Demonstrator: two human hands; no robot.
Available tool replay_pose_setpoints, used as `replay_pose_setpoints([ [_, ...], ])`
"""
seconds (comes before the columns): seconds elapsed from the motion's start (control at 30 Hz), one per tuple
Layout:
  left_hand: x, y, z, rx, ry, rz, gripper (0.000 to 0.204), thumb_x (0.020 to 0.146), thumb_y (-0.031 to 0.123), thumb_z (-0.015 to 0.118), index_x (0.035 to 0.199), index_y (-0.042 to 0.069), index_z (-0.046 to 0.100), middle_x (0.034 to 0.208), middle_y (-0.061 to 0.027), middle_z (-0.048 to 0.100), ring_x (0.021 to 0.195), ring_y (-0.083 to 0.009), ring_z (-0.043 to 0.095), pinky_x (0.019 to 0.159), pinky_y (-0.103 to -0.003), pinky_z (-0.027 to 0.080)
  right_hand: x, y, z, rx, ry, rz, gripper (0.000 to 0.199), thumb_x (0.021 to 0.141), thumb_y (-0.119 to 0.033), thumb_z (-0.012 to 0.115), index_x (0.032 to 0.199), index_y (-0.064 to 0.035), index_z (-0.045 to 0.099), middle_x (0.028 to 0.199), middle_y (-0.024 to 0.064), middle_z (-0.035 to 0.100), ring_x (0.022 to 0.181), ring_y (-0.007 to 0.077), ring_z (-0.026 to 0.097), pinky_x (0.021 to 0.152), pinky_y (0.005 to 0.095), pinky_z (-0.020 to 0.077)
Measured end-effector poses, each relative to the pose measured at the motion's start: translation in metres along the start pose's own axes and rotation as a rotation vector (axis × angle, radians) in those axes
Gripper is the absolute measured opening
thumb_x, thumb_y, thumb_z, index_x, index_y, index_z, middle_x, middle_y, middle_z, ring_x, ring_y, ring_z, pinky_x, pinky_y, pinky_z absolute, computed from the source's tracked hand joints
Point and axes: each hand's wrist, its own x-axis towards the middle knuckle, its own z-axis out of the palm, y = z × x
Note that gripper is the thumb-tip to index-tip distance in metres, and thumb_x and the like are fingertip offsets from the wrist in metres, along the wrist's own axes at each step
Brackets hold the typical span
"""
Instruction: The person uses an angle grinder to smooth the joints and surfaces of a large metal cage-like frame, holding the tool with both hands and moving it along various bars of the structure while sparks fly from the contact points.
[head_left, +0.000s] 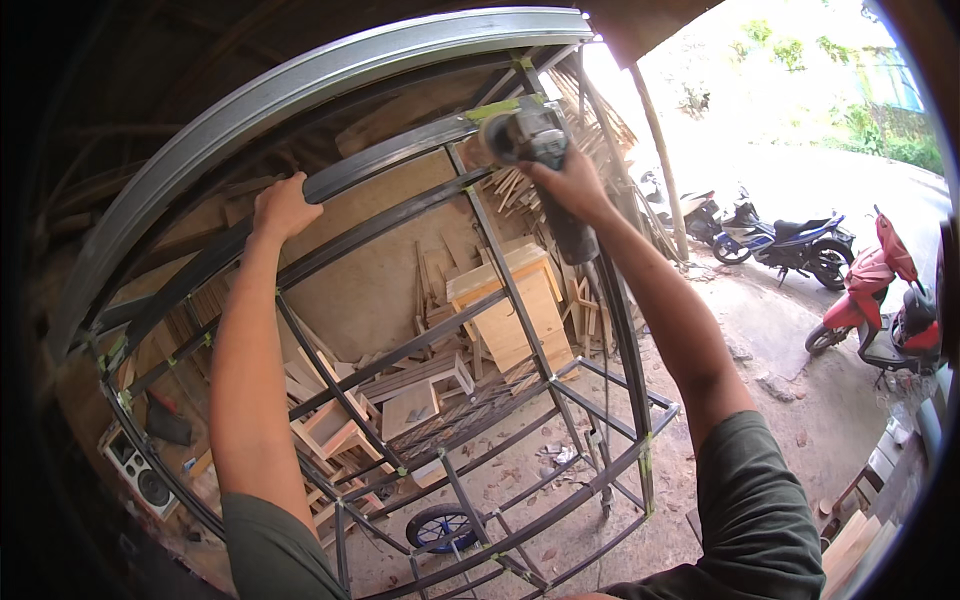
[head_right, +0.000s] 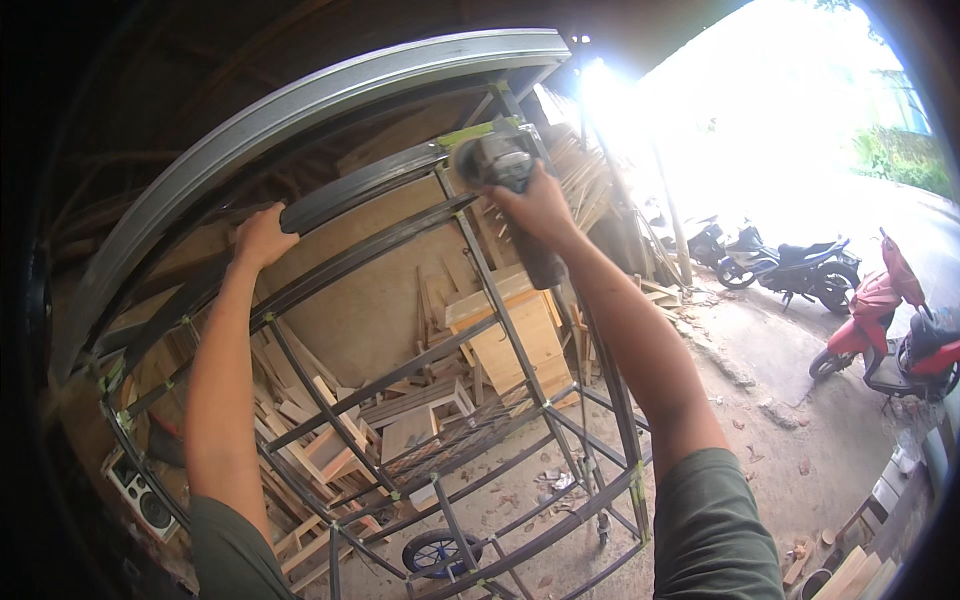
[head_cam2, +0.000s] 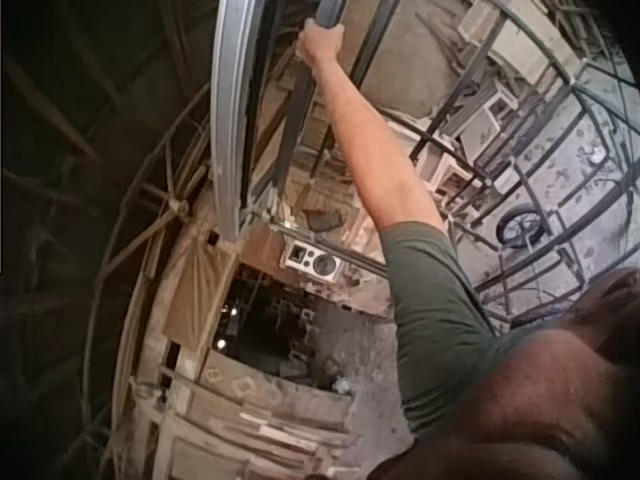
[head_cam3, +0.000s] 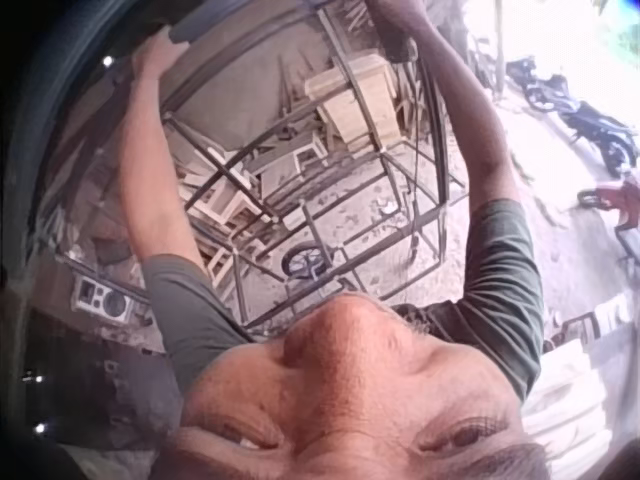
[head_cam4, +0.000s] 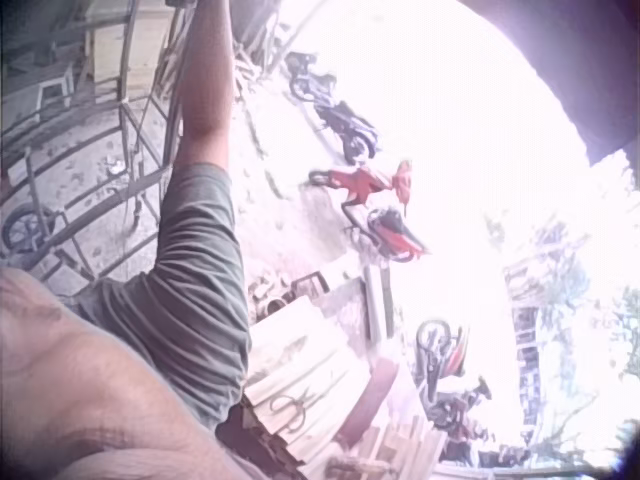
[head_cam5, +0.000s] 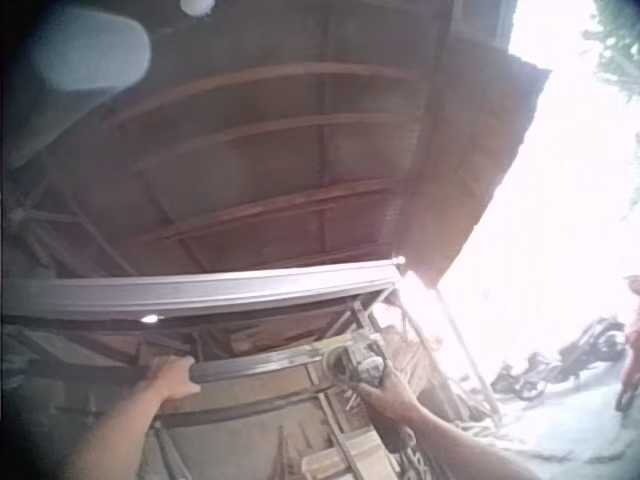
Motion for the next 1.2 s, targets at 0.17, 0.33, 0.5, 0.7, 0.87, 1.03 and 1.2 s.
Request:
replay_pose_setpoints([
  [0.17,0.000,0.003,0.000,-0.020,0.010,-0.014,0.066,0.078,0.032,0.072,0.137,0.005,0.058,0.122,-0.0203,0.070,0.116,-0.0348,0.066,0.100,-0.046,0.052,0.017,0.012,-0.033,0.001,0.043,0.051,0.074,0.079,-0.039,0.077,0.126,0.0125,0.053,0.108,0.0261,0.069,0.102,0.0356,0.070,0.089,0.0426,0.0553],
  [0.33,0.002,0.003,-0.003,0.021,-0.006,-0.025,0.067,0.079,0.031,0.072,0.138,0.005,0.057,0.123,-0.0202,0.069,0.117,-0.0346,0.065,0.101,-0.045,0.051,0.012,0.004,-0.038,0.074,-0.024,0.077,0.071,0.077,-0.042,0.077,0.128,0.0034,0.057,0.109,0.0211,0.071,0.102,0.0317,0.069,0.093,0.0408,0.0536],
  [0.5,0.001,0.005,-0.005,0.013,-0.038,-0.019,0.066,0.079,0.031,0.072,0.138,0.006,0.058,0.124,-0.0193,0.069,0.118,-0.0341,0.065,0.103,-0.045,0.051,0.000,0.010,-0.009,-0.006,0.070,-0.041,0.078,0.077,-0.046,0.077,0.126,0.0105,0.053,0.109,0.0277,0.069,0.103,0.0368,0.069,0.095,0.0437,0.0524],
  [0.7,-0.002,0.001,-0.013,0.012,-0.012,-0.040,0.066,0.079,0.032,0.073,0.138,0.006,0.058,0.125,-0.0199,0.068,0.119,-0.0359,0.064,0.103,-0.046,0.051,0.025,0.027,-0.044,0.090,0.113,0.131,0.065,0.080,-0.041,0.077,0.122,0.0066,0.061,0.106,0.0219,0.070,0.098,0.0290,0.069,0.088,0.0405,0.0546],
  [0.87,0.010,-0.007,0.002,0.019,0.035,0.003,0.068,0.079,0.034,0.073,0.139,0.006,0.058,0.126,-0.0218,0.067,0.119,-0.0375,0.064,0.103,-0.046,0.051,-0.007,0.034,-0.079,0.226,0.212,0.080,0.066,0.080,-0.047,0.079,0.121,0.0034,0.067,0.100,0.0156,0.070,0.086,0.0223,0.068,0.081,0.0349,0.0539],
  [1.03,0.011,-0.008,0.023,0.012,0.043,0.005,0.069,0.078,0.035,0.071,0.139,0.006,0.058,0.128,-0.0223,0.066,0.121,-0.0372,0.062,0.104,-0.046,0.049,-0.008,0.049,-0.078,0.196,0.205,0.034,0.068,0.080,-0.051,0.079,0.120,0.0035,0.067,0.102,0.0143,0.070,0.082,0.0196,0.069,0.076,0.0319,0.0545],
  [1.2,0.028,-0.020,0.045,0.073,0.098,0.030,0.074,0.079,0.038,0.068,0.144,0.007,0.054,0.133,-0.0223,0.064,0.124,-0.0364,0.061,0.106,-0.044,0.048,-0.009,0.080,-0.066,0.120,0.136,0.082,0.050,0.083,-0.038,0.078,0.115,0.0002,0.071,0.097,0.0090,0.072,0.086,0.0164,0.068,0.078,0.0313,0.0540],
])
